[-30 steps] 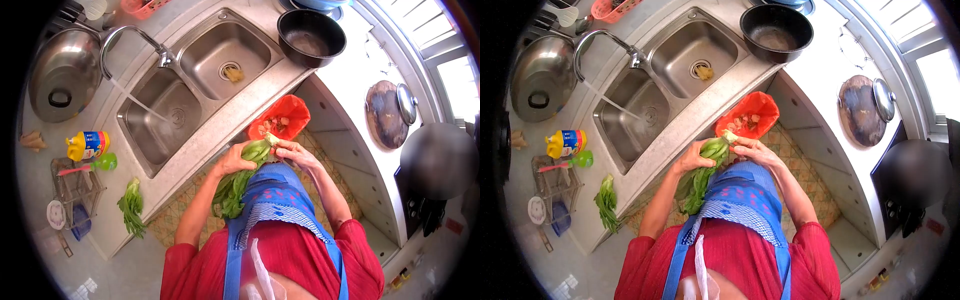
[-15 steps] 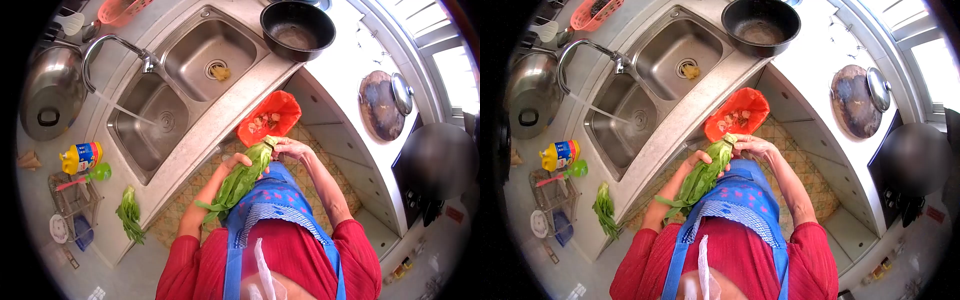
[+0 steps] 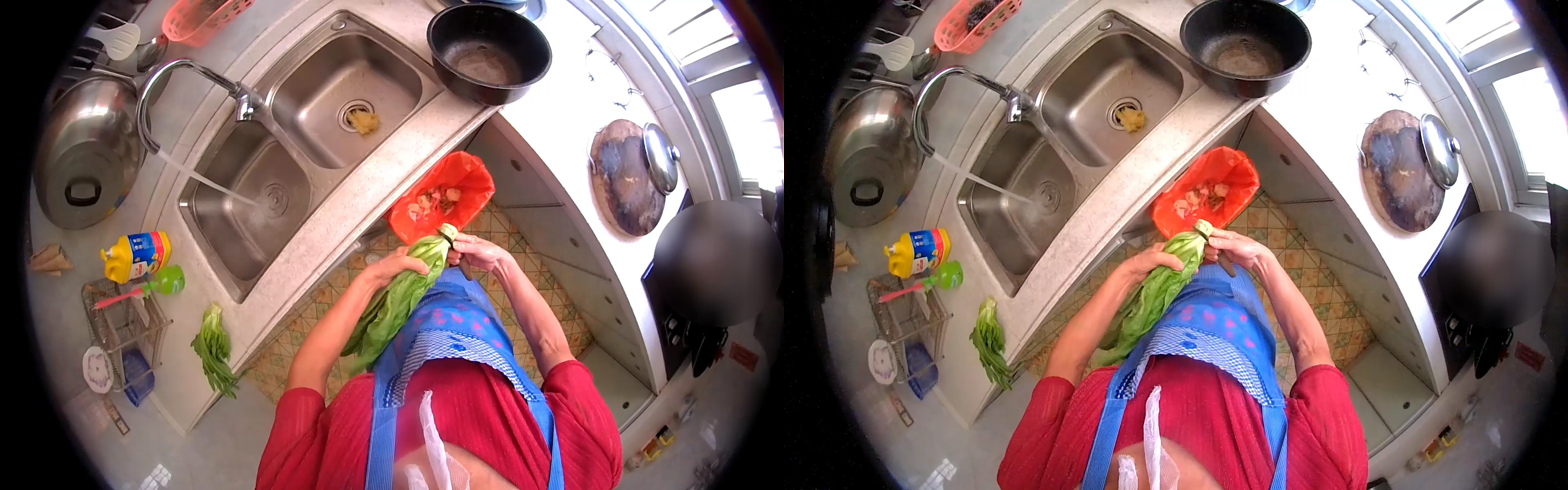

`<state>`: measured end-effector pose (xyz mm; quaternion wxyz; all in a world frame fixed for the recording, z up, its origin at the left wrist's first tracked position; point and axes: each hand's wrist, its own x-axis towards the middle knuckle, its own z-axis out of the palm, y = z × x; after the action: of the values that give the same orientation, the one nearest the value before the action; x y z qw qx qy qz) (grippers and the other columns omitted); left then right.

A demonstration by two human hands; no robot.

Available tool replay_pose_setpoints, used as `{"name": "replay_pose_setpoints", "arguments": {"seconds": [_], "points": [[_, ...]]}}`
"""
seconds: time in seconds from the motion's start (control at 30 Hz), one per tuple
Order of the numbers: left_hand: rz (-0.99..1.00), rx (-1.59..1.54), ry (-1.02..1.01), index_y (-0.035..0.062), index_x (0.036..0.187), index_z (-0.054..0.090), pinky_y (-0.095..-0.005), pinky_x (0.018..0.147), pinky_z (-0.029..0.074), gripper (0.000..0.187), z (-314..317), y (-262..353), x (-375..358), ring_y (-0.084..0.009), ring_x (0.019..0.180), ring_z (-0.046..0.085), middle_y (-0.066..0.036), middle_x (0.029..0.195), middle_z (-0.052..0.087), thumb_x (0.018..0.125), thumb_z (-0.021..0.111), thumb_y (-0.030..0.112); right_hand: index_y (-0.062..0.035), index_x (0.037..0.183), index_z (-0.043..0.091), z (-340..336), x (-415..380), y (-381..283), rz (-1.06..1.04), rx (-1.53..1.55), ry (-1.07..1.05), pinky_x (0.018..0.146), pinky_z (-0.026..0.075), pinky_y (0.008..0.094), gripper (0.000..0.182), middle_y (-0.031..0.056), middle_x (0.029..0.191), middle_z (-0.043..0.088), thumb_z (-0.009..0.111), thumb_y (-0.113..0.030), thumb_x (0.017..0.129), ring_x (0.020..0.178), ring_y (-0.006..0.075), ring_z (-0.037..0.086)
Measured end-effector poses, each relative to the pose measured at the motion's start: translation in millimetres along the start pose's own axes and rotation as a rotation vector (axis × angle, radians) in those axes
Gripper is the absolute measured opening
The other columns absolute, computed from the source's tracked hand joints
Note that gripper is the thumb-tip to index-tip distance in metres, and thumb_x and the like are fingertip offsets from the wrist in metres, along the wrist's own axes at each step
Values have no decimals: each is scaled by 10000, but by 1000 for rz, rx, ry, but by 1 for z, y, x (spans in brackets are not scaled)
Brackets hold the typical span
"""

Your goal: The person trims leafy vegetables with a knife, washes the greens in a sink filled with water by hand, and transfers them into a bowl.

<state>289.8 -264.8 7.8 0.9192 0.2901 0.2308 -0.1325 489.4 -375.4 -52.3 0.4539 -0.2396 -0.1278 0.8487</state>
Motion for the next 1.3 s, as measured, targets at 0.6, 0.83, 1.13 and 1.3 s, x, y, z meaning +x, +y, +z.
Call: {"name": "replay_pose_setpoints", "arguments": {"seconds": [0.6,0.83,1.13,1.3], "points": [[838,343,509,23,1231,422,-329,868,443,625,53,99,-106,-198,973,551,-106,1088,568,653,652,91,-70,1198,476,12,-2,-27,-106,-322,577,579,386,206,380,-26,741,488,554,-251,873,623,62,438],[1725,97,1026,-2,1309,296,-405,972,385,636,69,124,-146,-287,1126,474,-136,1286,428,732,561,35,-122,988,495,116,-16,-54,-369,255,42,692,417,262,324,88,1101,488,644,-339,798,758,73,458],[1970,559,1021,19,1365,128,-449,1019,320,842,100,112,-109,-330,1188,404,-150,1333,344,718,658,124,-80,1016,554,195,90,-42,-123,630,-385,918,375,376,591,228,1376,293,557,-608,751,1135,245,431],[1783,1029,1033,54,1380,7,-447,1060,255,1141,97,52,-100,-326,1271,300,-160,1385,269,629,789,406,-29,1197,493,195,107,-72,-300,463,-112,964,383,415,613,128,1243,489,629,-451,774,1134,265,468]]}}
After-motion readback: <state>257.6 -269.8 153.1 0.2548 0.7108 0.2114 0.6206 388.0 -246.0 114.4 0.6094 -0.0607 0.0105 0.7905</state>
